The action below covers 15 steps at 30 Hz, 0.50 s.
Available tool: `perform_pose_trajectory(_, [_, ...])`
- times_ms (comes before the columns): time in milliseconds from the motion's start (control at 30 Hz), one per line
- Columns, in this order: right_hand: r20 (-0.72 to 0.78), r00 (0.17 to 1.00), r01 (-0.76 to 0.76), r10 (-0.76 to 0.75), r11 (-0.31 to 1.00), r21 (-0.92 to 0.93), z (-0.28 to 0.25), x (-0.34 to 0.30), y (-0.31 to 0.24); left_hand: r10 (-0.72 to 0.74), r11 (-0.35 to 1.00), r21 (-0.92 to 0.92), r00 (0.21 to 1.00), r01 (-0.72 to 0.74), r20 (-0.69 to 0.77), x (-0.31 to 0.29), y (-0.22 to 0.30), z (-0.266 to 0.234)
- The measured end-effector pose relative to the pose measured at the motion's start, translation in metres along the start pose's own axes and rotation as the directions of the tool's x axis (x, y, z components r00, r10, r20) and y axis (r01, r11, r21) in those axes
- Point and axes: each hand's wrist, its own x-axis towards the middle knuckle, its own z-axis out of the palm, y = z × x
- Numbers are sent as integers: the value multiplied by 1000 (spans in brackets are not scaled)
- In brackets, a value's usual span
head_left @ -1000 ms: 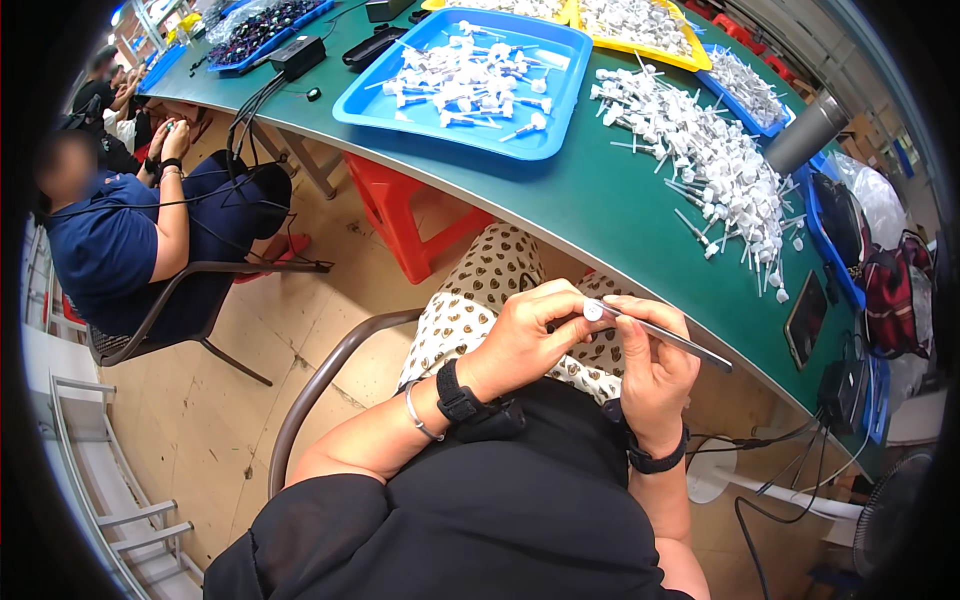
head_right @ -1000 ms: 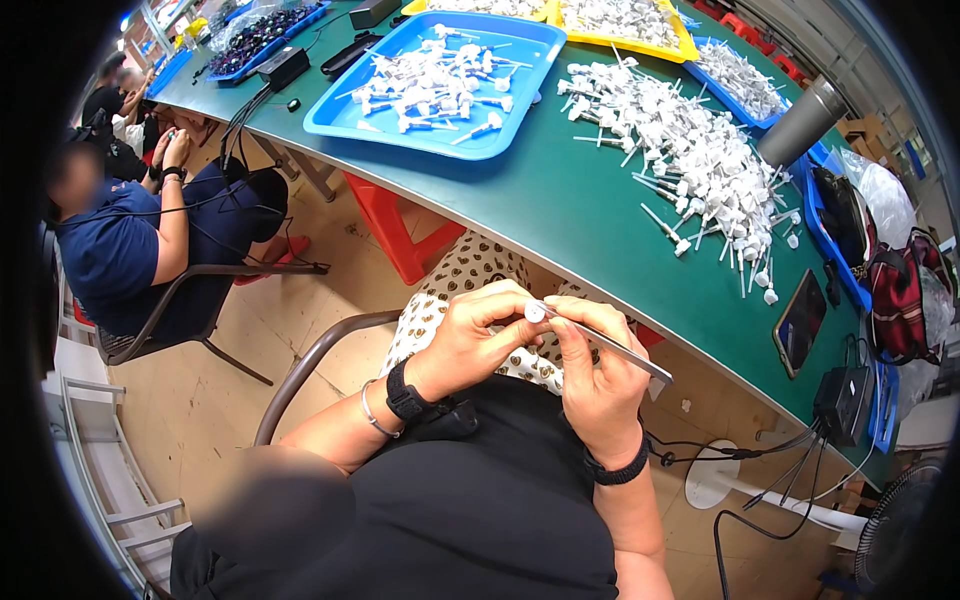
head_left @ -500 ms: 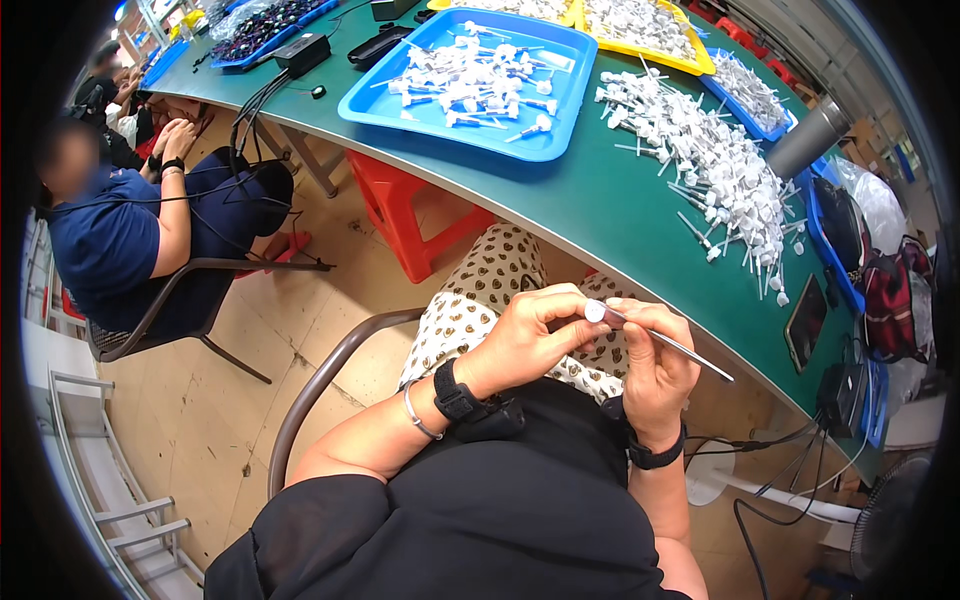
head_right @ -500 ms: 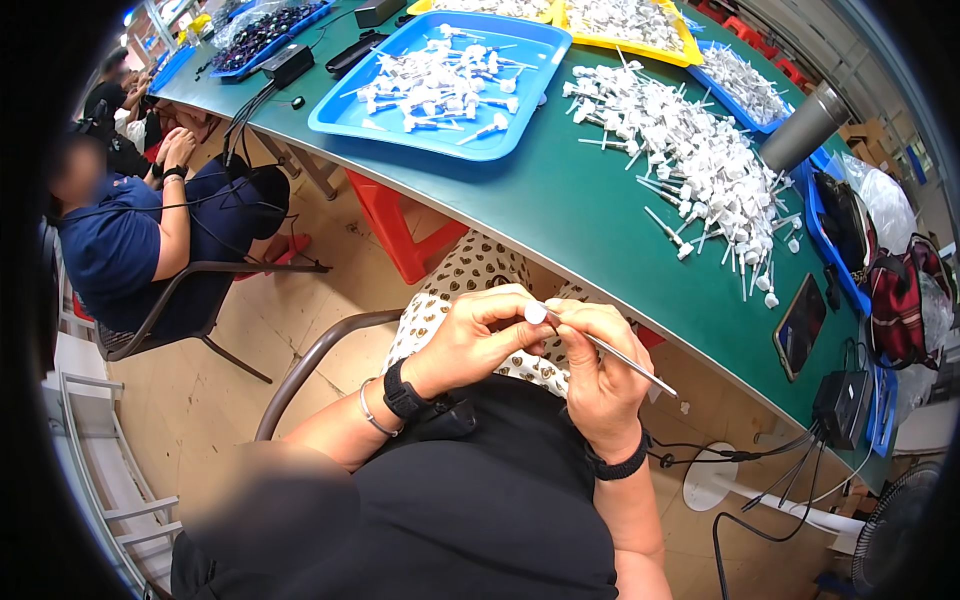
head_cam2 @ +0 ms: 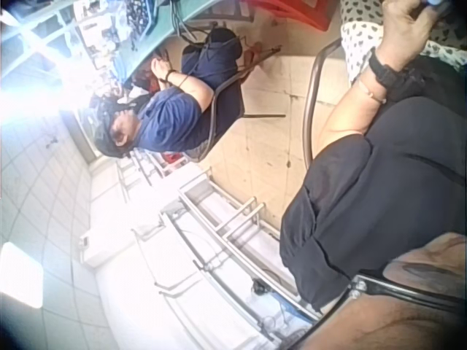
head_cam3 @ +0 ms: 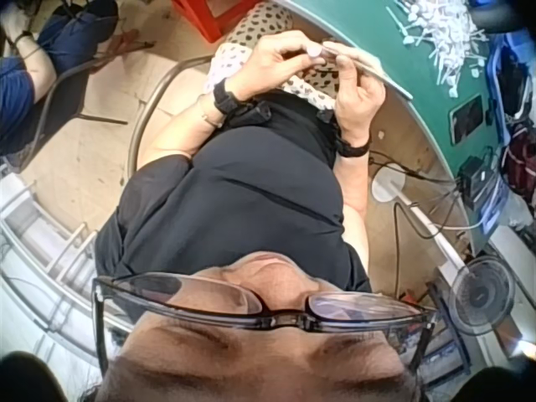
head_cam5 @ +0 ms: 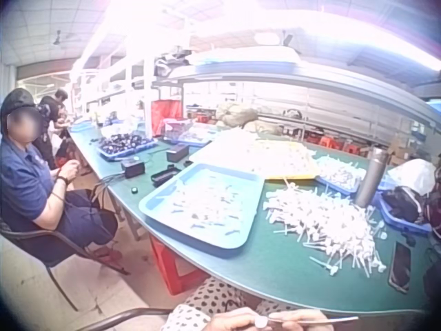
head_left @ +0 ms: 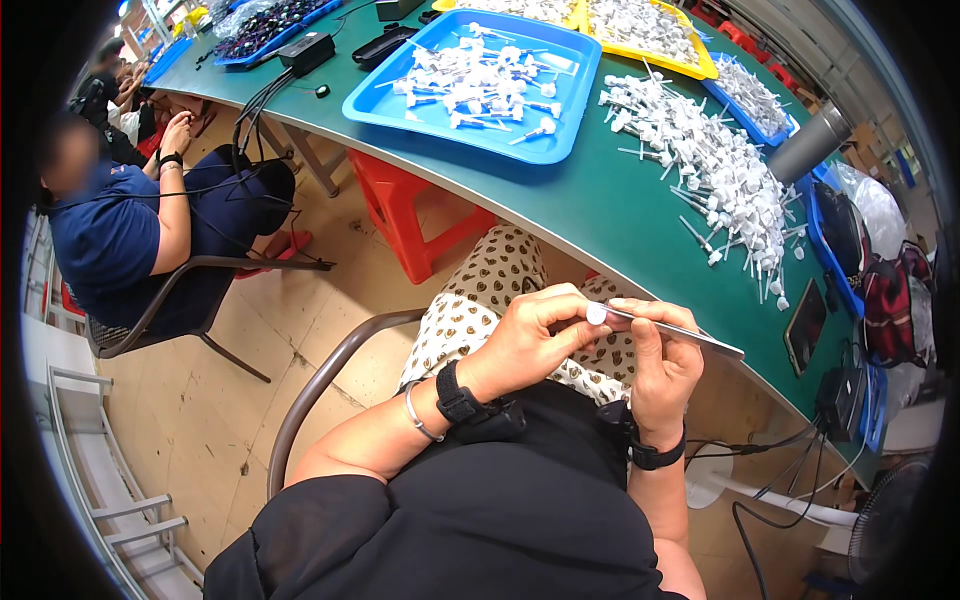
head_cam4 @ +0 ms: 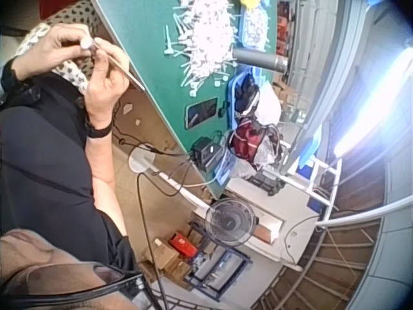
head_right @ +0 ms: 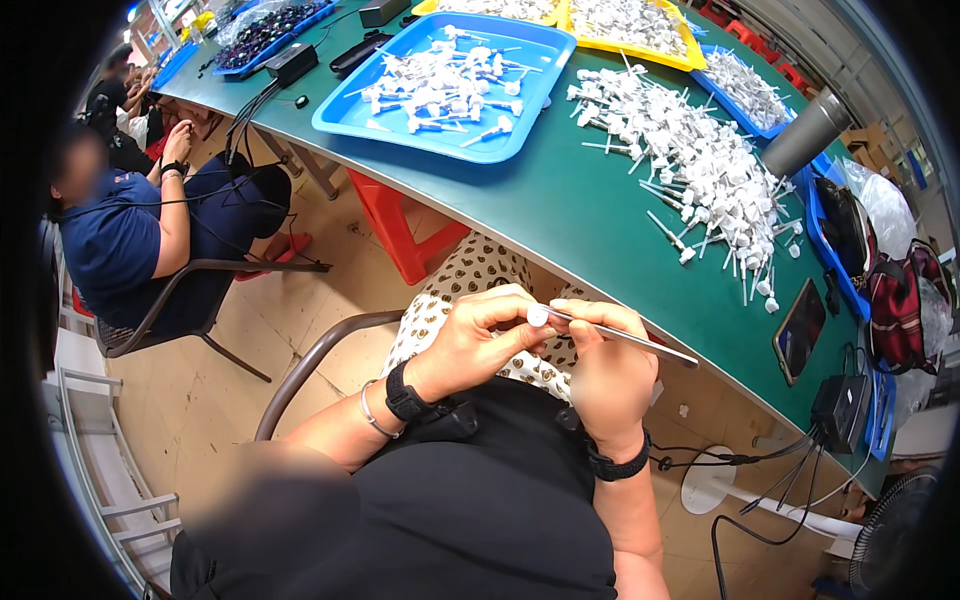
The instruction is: The person uses tweezers to pick up small white plastic components from a pile on a green table and places them into a blue tray. The person repeats this pick-and-place action continuously throughout the video.
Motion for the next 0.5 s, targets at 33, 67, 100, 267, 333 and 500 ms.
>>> perform_pose_trajectory(33, [2,1000,-15,15,1000,1,0,0,0,21,999,37,1000,-21,-11,0,-3,0])
perform_pose_trajectory(67, [4,1000,-31,31,1000,1,0,0,0,33,998,62,999,-32,-16,-1,-5,0])
perform_pose_trajectory(100, [9,1000,-18,18,1000,-11,0,1,0,44,995,86,999,-43,-19,-1,-6,0])
perform_pose_trajectory(267, [0,1000,-20,20,1000,-11,0,0,1,64,991,119,997,-60,-31,-1,-5,0])
perform_pose_trajectory(333, [-12,1000,-26,26,1000,-9,1,0,1,85,989,128,996,-79,-41,-1,-7,0])
perform_pose_trajectory(500, [-32,999,-37,37,999,9,2,-1,2,91,986,145,995,-85,-34,-1,-4,0])
